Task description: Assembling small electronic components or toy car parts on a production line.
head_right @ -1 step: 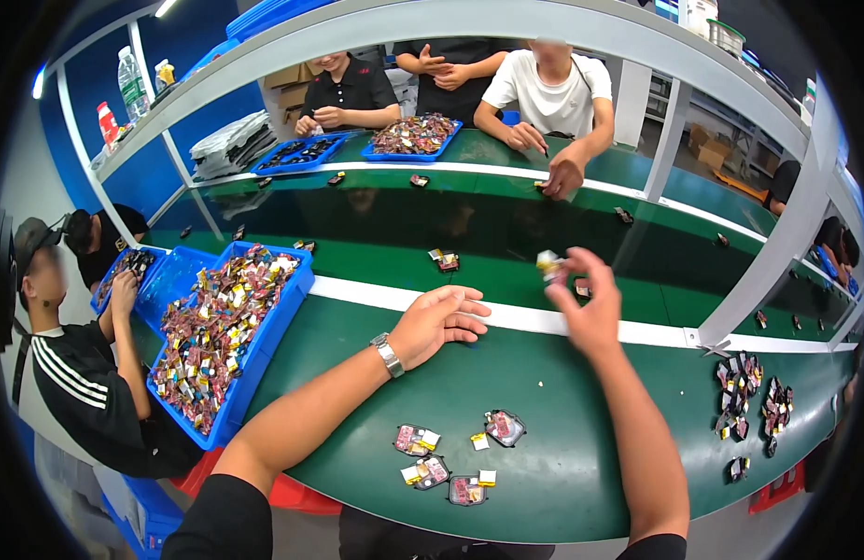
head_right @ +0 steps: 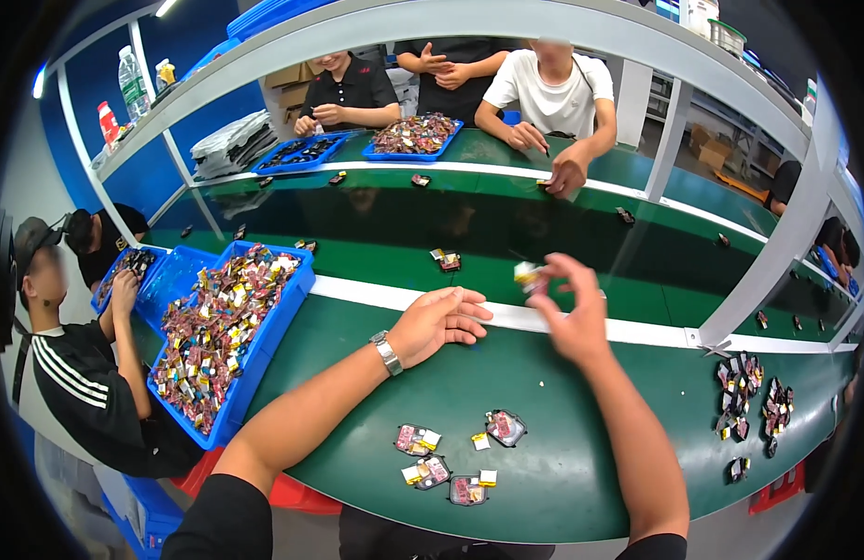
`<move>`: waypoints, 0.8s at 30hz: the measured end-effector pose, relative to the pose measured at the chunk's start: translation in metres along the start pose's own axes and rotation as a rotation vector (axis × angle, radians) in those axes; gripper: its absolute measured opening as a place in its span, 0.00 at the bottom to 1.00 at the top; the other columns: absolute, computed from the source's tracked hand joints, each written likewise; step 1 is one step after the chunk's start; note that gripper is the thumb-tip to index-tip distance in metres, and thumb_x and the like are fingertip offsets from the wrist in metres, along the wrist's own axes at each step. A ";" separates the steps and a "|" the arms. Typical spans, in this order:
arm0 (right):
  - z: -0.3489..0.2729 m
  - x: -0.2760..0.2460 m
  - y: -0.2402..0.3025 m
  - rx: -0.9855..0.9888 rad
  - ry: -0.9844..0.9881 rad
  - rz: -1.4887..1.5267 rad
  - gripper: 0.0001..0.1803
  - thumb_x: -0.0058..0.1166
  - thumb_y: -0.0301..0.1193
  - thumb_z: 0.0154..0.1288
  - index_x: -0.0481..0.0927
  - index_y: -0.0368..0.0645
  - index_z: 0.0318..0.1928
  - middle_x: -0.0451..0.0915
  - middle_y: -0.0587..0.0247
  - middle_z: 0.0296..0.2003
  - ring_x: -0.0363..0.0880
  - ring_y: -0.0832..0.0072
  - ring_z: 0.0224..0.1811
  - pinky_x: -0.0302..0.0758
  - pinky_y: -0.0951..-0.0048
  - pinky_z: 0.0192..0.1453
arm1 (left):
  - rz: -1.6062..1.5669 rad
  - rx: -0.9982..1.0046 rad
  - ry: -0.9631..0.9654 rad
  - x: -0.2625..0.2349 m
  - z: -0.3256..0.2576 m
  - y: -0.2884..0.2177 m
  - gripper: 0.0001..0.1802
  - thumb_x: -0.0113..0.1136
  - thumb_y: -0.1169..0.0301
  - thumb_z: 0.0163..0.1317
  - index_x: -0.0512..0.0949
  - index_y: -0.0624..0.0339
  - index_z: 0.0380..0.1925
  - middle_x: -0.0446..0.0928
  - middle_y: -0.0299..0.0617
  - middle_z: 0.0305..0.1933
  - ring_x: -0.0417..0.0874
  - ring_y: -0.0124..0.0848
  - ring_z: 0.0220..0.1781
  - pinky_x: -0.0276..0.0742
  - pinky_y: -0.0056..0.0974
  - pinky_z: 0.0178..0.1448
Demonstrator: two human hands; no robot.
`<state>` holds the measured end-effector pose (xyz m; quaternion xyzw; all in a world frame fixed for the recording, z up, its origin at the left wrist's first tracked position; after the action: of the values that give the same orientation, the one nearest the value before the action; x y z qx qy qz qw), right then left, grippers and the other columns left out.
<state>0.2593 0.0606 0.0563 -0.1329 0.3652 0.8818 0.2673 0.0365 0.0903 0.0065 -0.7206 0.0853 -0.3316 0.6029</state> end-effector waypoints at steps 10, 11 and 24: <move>-0.012 0.028 0.056 -0.085 0.442 0.078 0.36 0.69 0.24 0.51 0.72 0.44 0.63 0.77 0.56 0.53 0.72 0.58 0.59 0.69 0.61 0.65 | -0.008 -0.138 0.322 0.006 0.000 0.004 0.26 0.55 0.59 0.71 0.70 0.67 0.61 0.79 0.46 0.54 0.82 0.35 0.52 0.80 0.41 0.58; -0.008 0.027 0.057 -0.144 0.421 0.120 0.34 0.65 0.23 0.52 0.73 0.44 0.62 0.78 0.55 0.53 0.73 0.57 0.58 0.70 0.60 0.64 | -0.024 -0.117 0.322 0.005 0.000 0.001 0.25 0.56 0.62 0.71 0.69 0.65 0.62 0.79 0.46 0.54 0.82 0.35 0.55 0.80 0.43 0.60; -0.014 0.033 0.065 -0.330 0.112 -0.254 0.12 0.65 0.25 0.52 0.82 0.42 0.39 0.79 0.61 0.47 0.78 0.63 0.47 0.78 0.64 0.47 | -0.121 0.034 0.058 0.015 -0.001 0.005 0.15 0.56 0.73 0.70 0.71 0.62 0.55 0.79 0.43 0.50 0.82 0.34 0.54 0.82 0.44 0.59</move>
<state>0.1958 0.0244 0.0691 -0.2685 0.2105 0.8800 0.3305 0.0488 0.0800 0.0074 -0.7039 0.0534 -0.3898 0.5913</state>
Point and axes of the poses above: each hand's wrist, its own z-axis towards the middle knuckle, its own x-axis out of the palm, y = z × x, the point moved 5 cm from there along z, towards the middle knuckle
